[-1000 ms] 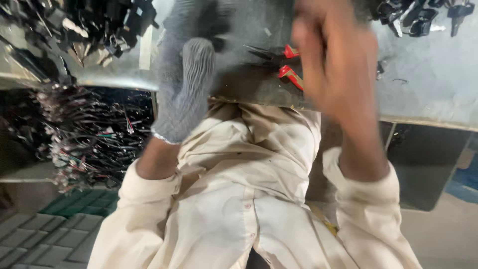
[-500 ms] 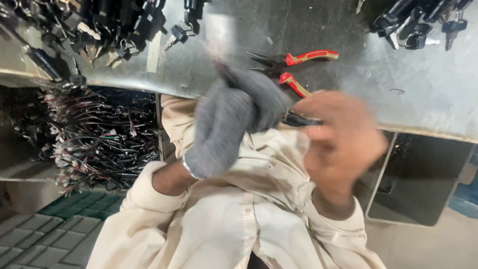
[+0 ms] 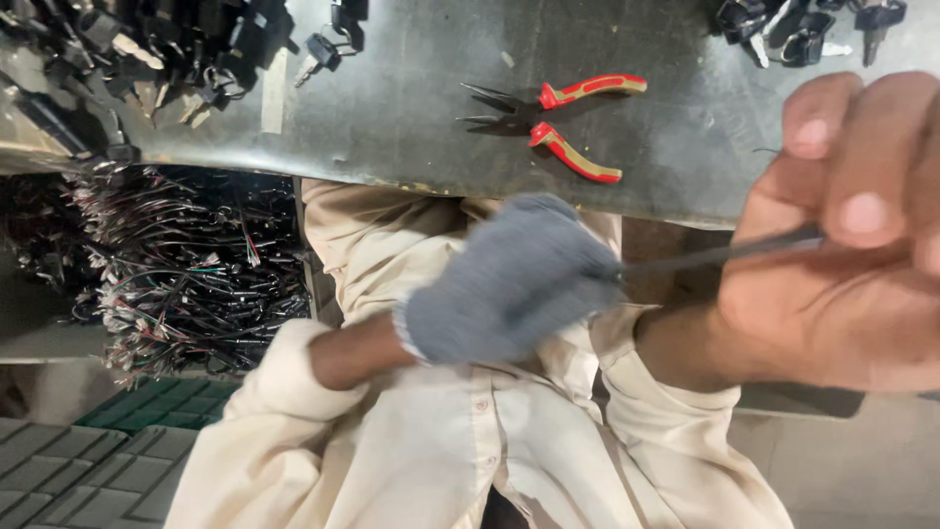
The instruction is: The person strips the outer insulation from black cables using red-handled pliers, then cuts the exposed inner wires. The person repeats this process on multiple cables, placing the stripped pieces on the metal table.
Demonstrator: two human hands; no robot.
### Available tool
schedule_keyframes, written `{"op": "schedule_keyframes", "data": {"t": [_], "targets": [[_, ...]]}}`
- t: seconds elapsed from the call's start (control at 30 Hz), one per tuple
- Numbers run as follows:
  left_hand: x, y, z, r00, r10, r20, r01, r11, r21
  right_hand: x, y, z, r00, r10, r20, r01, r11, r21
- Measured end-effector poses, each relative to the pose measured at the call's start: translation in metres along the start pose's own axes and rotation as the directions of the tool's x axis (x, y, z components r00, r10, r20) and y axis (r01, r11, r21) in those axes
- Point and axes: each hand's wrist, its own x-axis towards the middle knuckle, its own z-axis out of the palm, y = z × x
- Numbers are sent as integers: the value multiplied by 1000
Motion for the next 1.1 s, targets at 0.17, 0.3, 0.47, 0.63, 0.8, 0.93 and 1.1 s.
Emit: {"op": "schedule_keyframes", "data": {"t": [0.17, 0.3, 0.47, 0.63, 0.8, 0.93, 1.1], "targets": [[-25, -34, -27, 904, -416, 97, 418, 813, -406, 48, 25, 50, 989, 26, -143, -27, 1000, -3], [-31, -50, -46, 876, -476, 75, 396, 622, -676, 54, 69, 104, 808, 391, -441, -528, 813, -246], [-28, -48, -40, 933, -260, -249, 271, 963, 11, -32, 99, 83, 873, 480, 88, -375, 776, -506], [-52, -56, -7, 807, -500, -313, 326, 820, -470, -64, 114, 38, 870, 462, 171, -398, 864, -308], [-66, -61, -15, 881, -433, -189, 278, 799, -534, -61, 117, 45, 833, 526, 172, -551, 819, 161], [-55, -50, -35, 919, -362, -153, 311, 908, -283, -48, 116, 52, 927, 309, 211, -170, 849, -500], [-39, -39, -38, 916, -343, -207, 267, 908, -324, -30, 104, 60, 934, 152, 322, 181, 578, -796]]}}
